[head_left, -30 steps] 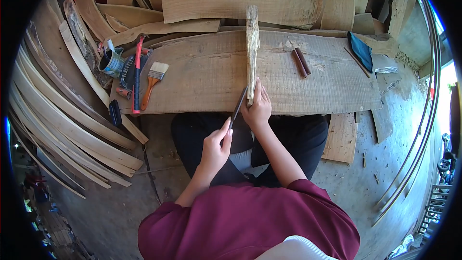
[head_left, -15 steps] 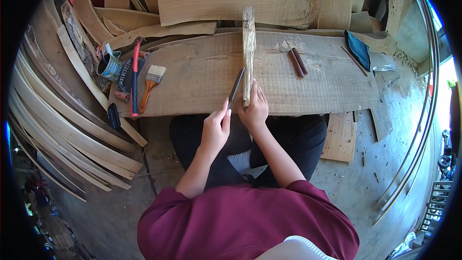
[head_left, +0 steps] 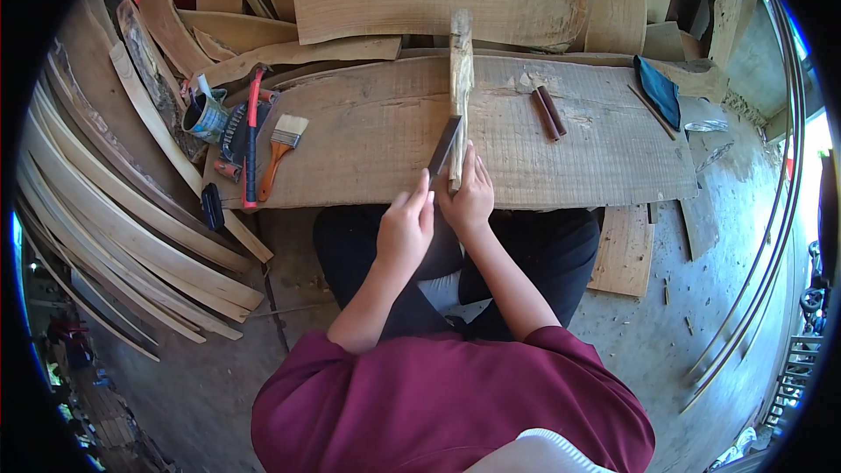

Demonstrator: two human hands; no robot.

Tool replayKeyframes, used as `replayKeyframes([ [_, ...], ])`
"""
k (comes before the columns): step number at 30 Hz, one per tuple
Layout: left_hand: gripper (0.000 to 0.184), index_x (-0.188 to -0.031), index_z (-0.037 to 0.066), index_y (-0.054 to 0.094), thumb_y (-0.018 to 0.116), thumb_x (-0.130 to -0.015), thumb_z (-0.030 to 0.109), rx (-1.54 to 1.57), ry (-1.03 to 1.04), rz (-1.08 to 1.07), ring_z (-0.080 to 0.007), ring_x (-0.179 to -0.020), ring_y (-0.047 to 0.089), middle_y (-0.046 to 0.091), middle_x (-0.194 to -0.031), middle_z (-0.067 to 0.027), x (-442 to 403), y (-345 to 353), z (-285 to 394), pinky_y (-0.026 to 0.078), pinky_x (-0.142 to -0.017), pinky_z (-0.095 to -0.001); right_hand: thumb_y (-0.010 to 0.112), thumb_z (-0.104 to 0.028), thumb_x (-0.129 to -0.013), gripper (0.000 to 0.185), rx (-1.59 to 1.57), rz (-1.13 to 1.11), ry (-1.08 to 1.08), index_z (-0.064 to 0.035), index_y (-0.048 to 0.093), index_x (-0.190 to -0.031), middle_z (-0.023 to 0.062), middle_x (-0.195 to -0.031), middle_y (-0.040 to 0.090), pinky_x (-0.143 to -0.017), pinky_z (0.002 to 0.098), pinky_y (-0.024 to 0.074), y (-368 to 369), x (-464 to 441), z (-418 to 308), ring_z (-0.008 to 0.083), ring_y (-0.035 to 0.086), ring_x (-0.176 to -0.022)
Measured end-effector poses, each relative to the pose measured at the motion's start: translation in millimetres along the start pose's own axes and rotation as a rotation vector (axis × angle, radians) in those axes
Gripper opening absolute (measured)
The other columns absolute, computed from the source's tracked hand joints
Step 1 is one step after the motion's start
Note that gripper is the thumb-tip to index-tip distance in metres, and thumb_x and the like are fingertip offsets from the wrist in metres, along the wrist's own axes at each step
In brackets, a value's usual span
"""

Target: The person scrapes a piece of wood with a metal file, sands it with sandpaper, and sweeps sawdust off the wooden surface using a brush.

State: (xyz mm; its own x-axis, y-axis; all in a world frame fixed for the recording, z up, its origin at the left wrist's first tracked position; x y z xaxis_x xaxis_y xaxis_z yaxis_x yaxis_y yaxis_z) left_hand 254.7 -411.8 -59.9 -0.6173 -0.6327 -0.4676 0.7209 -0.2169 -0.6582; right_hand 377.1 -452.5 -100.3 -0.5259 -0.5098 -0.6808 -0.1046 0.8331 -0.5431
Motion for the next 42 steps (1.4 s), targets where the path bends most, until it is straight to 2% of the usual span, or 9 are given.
replayKeyframes([
  [4, 0.040, -0.130, 0.004, 0.053, 0.056, -0.091, 0.013, -0.033, -0.018, -0.058, -0.0330, -0.058, 0.058, 0.055, -0.070, -0.0172, 7.6, 0.7, 2.3, 0.049, -0.055, -0.0402, 0.064, -0.018, -0.079, 0.063, 0.017, 0.015, 0.017, 0.0137, 0.041, -0.129, 0.0274, -0.117, 0.058, -0.094, 0.0426, 0.0472, -0.9, 1.0, 3.0, 0.0401, 0.062, -0.100],
  [16, 0.038, -0.129, 0.005, 0.054, 0.056, -0.091, 0.014, -0.065, -0.098, -0.143, -0.0300, -0.056, 0.057, 0.054, -0.068, -0.0145, 40.5, -28.0, 21.0, 0.048, -0.053, -0.0390, 0.065, -0.018, -0.074, 0.072, 0.007, -0.038, 0.045, 0.0121, 0.037, -0.133, 0.0262, -0.124, 0.054, -0.097, 0.0422, 0.0444, 0.2, 1.8, 4.1, 0.0402, 0.058, -0.108],
  [19, 0.039, -0.130, 0.005, 0.052, 0.054, -0.093, 0.017, -0.160, -0.064, -0.142, -0.0322, -0.059, 0.060, 0.055, -0.071, -0.0158, 14.8, -16.7, 14.7, 0.050, -0.054, -0.0408, 0.066, -0.020, -0.070, 0.078, 0.009, -0.102, 0.030, 0.0145, 0.034, -0.132, 0.0285, -0.131, 0.048, -0.104, 0.0428, 0.0387, 6.2, 3.9, 6.0, 0.0378, 0.052, -0.117],
  [20, 0.039, -0.130, 0.005, 0.052, 0.054, -0.093, 0.017, -0.164, -0.067, -0.142, -0.0322, -0.059, 0.060, 0.055, -0.071, -0.0158, 5.5, -5.2, 7.8, 0.050, -0.054, -0.0408, 0.066, -0.020, -0.070, 0.078, 0.004, -0.104, 0.030, 0.0145, 0.034, -0.132, 0.0285, -0.131, 0.048, -0.104, 0.0428, 0.0387, 6.7, 4.3, 6.3, 0.0378, 0.052, -0.117],
  [22, 0.040, -0.131, 0.005, 0.051, 0.052, -0.094, 0.019, -0.229, 0.001, -0.045, -0.0332, -0.059, 0.060, 0.056, -0.072, -0.0171, -11.2, 6.8, 2.9, 0.051, -0.053, -0.0410, 0.066, -0.018, -0.077, 0.064, 0.001, 0.006, 0.018, 0.0140, 0.042, -0.127, 0.0281, -0.118, 0.058, -0.094, 0.0419, 0.0468, 0.1, 1.3, 2.6, 0.0396, 0.061, -0.103],
  [23, 0.040, -0.131, 0.005, 0.051, 0.052, -0.094, 0.019, -0.231, 0.003, -0.043, -0.0332, -0.059, 0.060, 0.056, -0.072, -0.0171, -13.8, 8.2, 2.0, 0.051, -0.053, -0.0410, 0.066, -0.019, -0.077, 0.064, -0.002, 0.022, 0.021, 0.0141, 0.042, -0.127, 0.0282, -0.115, 0.059, -0.094, 0.0422, 0.0472, -0.3, -0.2, 2.4, 0.0400, 0.062, -0.100],
  [28, 0.040, -0.131, 0.003, 0.050, 0.049, -0.095, 0.019, -0.208, -0.017, -0.097, -0.0338, -0.060, 0.061, 0.056, -0.073, -0.0184, -7.4, 1.9, 8.5, 0.052, -0.054, -0.0404, 0.066, -0.019, -0.077, 0.066, 0.009, 0.014, 0.012, 0.0139, 0.041, -0.128, 0.0281, -0.117, 0.058, -0.094, 0.0427, 0.0468, -0.5, 1.2, 3.4, 0.0399, 0.061, -0.101],
  [36, 0.039, -0.129, 0.002, 0.052, 0.055, -0.092, 0.014, -0.123, -0.025, -0.162, -0.0302, -0.055, 0.057, 0.053, -0.068, -0.0153, 37.9, -25.3, 19.6, 0.049, -0.053, -0.0393, 0.068, -0.020, -0.072, 0.074, -0.004, -0.050, 0.031, 0.0134, 0.038, -0.131, 0.0277, -0.123, 0.055, -0.098, 0.0423, 0.0438, 1.3, 2.4, 4.5, 0.0399, 0.058, -0.107],
  [42, 0.039, -0.129, 0.005, 0.053, 0.054, -0.092, 0.017, -0.154, -0.009, -0.116, -0.0325, -0.056, 0.058, 0.054, -0.069, -0.0160, -0.3, -4.9, 7.0, 0.049, -0.052, -0.0406, 0.067, -0.020, -0.075, 0.070, 0.034, -0.013, -0.019, 0.0141, 0.039, -0.129, 0.0277, -0.120, 0.056, -0.097, 0.0419, 0.0453, -1.1, -0.8, -0.3, 0.0383, 0.060, -0.106],
])
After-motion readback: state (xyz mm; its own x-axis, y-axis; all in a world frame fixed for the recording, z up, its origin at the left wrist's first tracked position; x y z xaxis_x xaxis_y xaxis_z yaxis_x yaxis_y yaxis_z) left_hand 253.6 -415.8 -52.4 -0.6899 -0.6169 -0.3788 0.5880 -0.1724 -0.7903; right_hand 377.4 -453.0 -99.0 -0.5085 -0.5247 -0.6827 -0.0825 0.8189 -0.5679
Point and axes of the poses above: each hand's wrist, its own x-axis away from the middle knuckle, its own y-axis out of the palm, z = x × y, the point moved 6 cm from there along -x, towards the middle knuckle
